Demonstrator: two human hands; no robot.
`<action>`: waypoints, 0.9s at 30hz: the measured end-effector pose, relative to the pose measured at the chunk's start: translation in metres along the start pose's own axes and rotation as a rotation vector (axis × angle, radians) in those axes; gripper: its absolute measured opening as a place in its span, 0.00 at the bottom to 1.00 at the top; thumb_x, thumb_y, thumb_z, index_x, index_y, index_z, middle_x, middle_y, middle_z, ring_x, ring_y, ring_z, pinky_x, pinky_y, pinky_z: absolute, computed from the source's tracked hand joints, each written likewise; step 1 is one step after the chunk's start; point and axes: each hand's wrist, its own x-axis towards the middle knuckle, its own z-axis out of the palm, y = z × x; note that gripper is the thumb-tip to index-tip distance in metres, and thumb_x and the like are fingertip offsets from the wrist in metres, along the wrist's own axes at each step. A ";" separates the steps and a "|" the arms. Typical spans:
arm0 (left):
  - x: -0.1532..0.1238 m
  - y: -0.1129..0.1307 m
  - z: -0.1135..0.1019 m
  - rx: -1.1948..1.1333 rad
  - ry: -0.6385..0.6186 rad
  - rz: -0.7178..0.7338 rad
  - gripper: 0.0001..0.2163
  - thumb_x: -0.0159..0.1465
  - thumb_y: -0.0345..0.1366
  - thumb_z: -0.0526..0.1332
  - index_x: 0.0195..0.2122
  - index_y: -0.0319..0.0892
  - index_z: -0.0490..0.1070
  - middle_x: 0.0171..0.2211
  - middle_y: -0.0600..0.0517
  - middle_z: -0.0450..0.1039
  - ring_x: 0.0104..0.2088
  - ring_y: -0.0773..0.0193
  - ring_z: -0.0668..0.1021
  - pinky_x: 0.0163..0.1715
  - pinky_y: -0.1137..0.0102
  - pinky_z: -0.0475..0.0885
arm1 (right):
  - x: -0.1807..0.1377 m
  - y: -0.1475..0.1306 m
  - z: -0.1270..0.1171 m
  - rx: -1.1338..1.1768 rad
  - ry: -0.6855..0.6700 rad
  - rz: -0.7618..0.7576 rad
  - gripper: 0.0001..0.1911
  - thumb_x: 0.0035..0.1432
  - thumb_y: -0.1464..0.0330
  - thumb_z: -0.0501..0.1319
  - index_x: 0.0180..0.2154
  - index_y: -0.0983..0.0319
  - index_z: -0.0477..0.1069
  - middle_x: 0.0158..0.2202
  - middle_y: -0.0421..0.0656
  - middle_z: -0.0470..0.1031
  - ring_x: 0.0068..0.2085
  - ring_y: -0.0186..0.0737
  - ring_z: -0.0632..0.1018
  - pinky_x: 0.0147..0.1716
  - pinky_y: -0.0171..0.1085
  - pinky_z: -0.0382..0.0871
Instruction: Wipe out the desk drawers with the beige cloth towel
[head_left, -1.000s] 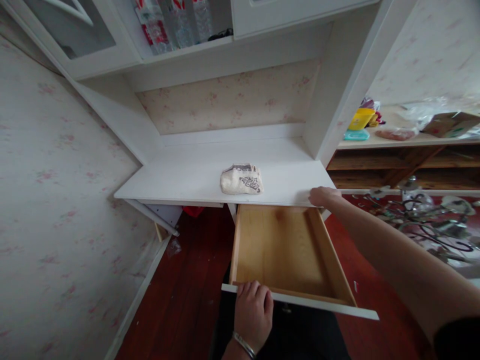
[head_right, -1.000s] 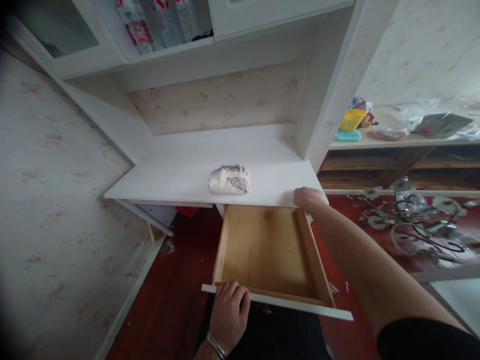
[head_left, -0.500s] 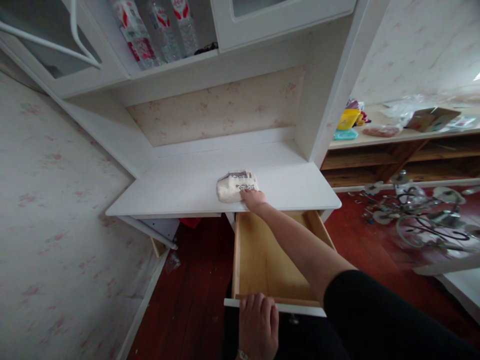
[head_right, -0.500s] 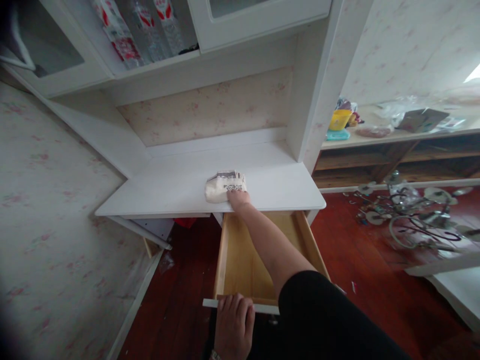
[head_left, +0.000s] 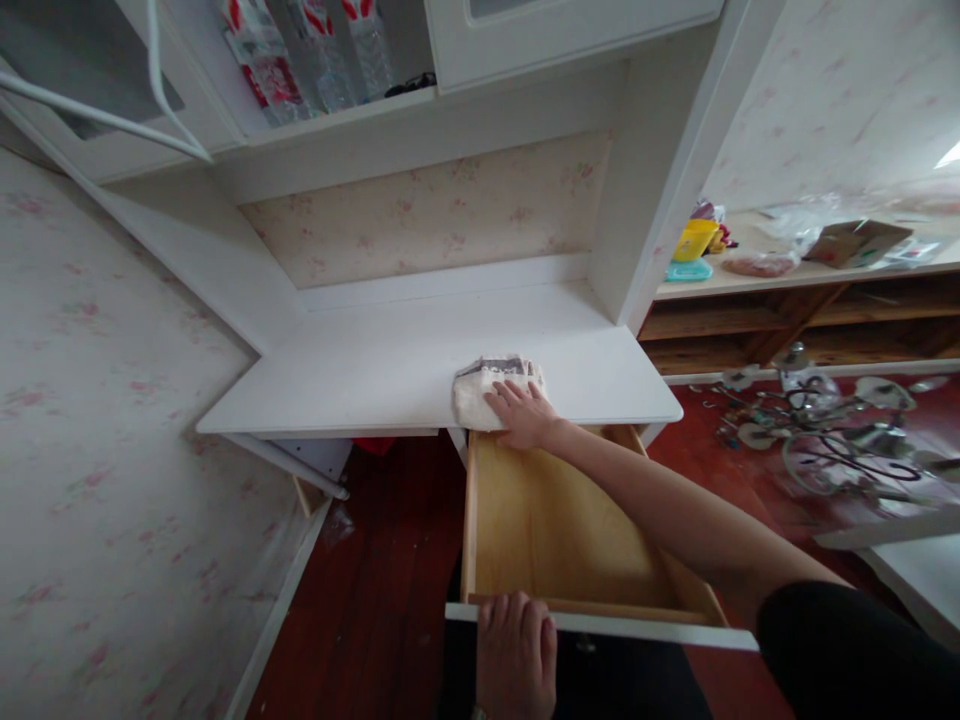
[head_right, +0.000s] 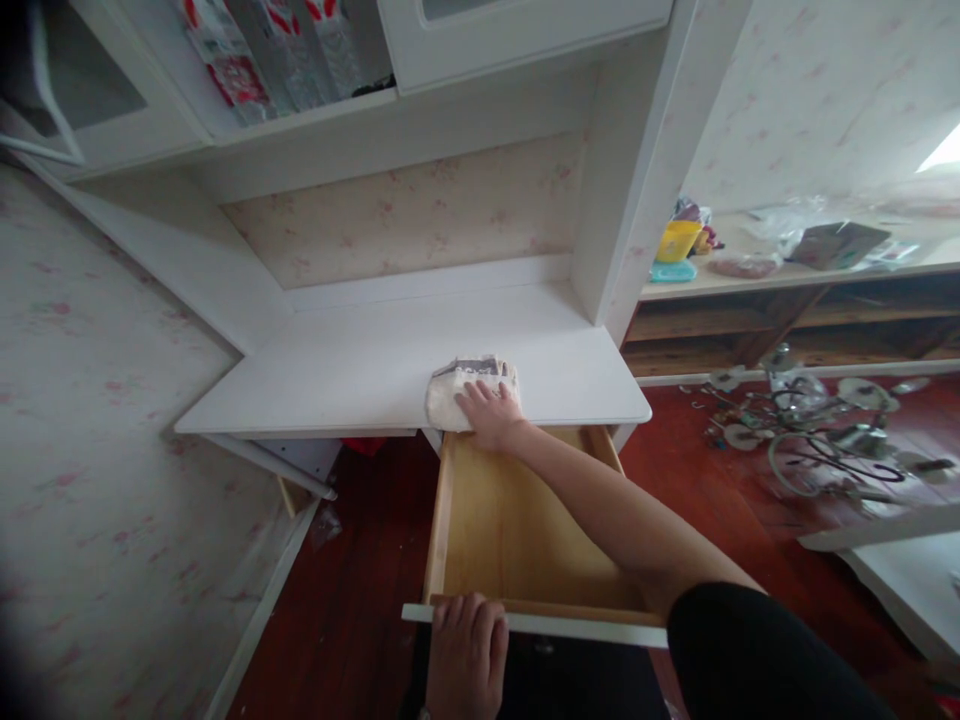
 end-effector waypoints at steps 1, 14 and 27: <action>0.000 -0.001 0.000 -0.002 -0.006 0.002 0.08 0.69 0.30 0.50 0.38 0.46 0.67 0.32 0.52 0.69 0.35 0.58 0.71 0.42 0.59 0.60 | 0.004 0.003 0.008 0.024 0.010 -0.023 0.49 0.52 0.55 0.68 0.69 0.62 0.52 0.71 0.56 0.50 0.69 0.60 0.53 0.63 0.61 0.48; -0.001 -0.002 0.002 0.021 0.023 0.038 0.07 0.68 0.30 0.52 0.40 0.47 0.68 0.32 0.53 0.70 0.35 0.59 0.71 0.43 0.61 0.60 | -0.048 -0.013 0.056 0.084 0.174 -0.242 0.36 0.58 0.75 0.56 0.68 0.63 0.56 0.68 0.51 0.59 0.67 0.54 0.60 0.67 0.55 0.45; 0.000 -0.007 0.012 0.056 0.192 0.113 0.09 0.65 0.29 0.53 0.43 0.46 0.70 0.32 0.52 0.71 0.35 0.59 0.72 0.44 0.60 0.62 | -0.051 -0.047 0.154 0.152 -0.297 -0.057 0.43 0.54 0.69 0.63 0.69 0.60 0.52 0.73 0.49 0.42 0.70 0.60 0.48 0.64 0.63 0.46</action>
